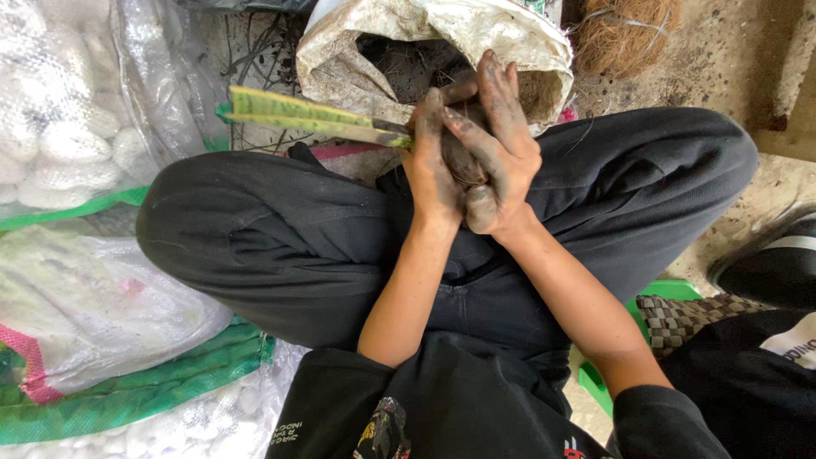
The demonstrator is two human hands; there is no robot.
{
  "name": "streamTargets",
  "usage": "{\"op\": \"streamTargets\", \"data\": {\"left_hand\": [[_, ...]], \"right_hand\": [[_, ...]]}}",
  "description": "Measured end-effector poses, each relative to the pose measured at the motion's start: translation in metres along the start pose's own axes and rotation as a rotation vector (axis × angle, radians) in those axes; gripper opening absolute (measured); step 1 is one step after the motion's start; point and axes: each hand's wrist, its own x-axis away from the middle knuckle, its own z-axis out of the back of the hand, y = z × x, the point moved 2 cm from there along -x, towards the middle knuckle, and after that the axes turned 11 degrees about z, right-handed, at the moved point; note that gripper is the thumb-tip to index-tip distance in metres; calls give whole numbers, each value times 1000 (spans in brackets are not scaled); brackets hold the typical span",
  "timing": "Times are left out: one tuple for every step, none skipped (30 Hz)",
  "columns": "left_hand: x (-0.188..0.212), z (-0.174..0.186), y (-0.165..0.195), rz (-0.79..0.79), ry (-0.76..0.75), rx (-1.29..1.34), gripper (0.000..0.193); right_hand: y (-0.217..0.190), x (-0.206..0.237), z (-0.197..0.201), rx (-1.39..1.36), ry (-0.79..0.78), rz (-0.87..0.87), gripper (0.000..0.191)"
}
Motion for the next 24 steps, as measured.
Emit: {"op": "streamTargets", "data": {"left_hand": [[-1, 4, 0, 38, 19, 42, 38], [-3, 8, 0, 75, 34, 83, 33], [-5, 12, -2, 110, 48, 124, 29], [-7, 13, -2, 42, 21, 44, 27], [-8, 14, -2, -22, -3, -40, 26], [-7, 15, -3, -83, -26, -119, 26], [-6, 15, -6, -87, -32, -148, 26], [-6, 15, -7, -97, -41, -176, 26], [-6, 14, -9, -109, -49, -200, 26], [-6, 13, -8, -145, -78, -201, 25], [-5, 11, -7, -175, -104, -203, 25], [-5, 7, -5, -234, -116, -252, 24], [-4, 5, -2, -295, -124, -300, 25], [-4, -2, 0, -383, -119, -395, 29], [-3, -6, 4, -481, -81, -526, 34], [-3, -10, 8, -580, -31, -653, 40], [-3, -12, 14, -695, 50, -812, 44], [-2, -14, 18, -744, 111, -895, 47], [-3, -14, 22, -791, 176, -976, 50], [-4, -14, 24, -769, 224, -979, 51], [-4, -14, 26, -755, 238, -958, 52], [-5, -13, 27, -743, 251, -936, 53], [-6, -13, 26, -746, 223, -888, 52], [-8, -13, 24, -718, 199, -823, 51]], "right_hand": [[1, 3, -1, -42, -6, -55, 69], [2, 6, -2, -83, -8, -107, 71], [3, 8, -3, -125, -11, -157, 73], [4, 10, -4, -197, 44, -207, 67], [4, 11, -6, -271, 100, -262, 62], [4, 10, -7, -301, 132, -268, 58], [1, 10, -8, -330, 165, -274, 55], [1, 6, -7, -320, 175, -223, 52], [0, 2, -6, -343, 186, -236, 52], [-1, -2, -5, -367, 197, -250, 53], [-4, -3, -2, -421, 214, -336, 57], [-3, -6, 1, -569, 228, -371, 59], [-3, -8, 4, -713, 246, -411, 61], [-1, -11, 6, -951, 258, -397, 59], [0, -12, 7, -1189, 271, -381, 58], [4, -10, 6, -1102, 235, -528, 55], [9, -7, 6, -1010, 194, -668, 54], [12, -4, 5, -916, 152, -803, 54], [14, -2, 6, -852, 136, -768, 51], [13, 0, 6, -788, 119, -736, 49], [13, 2, 7, -724, 99, -707, 48], [13, 2, 7, -662, 64, -641, 47], [12, 2, 9, -598, 29, -569, 47], [11, 1, 10, -533, -9, -497, 47]]}}
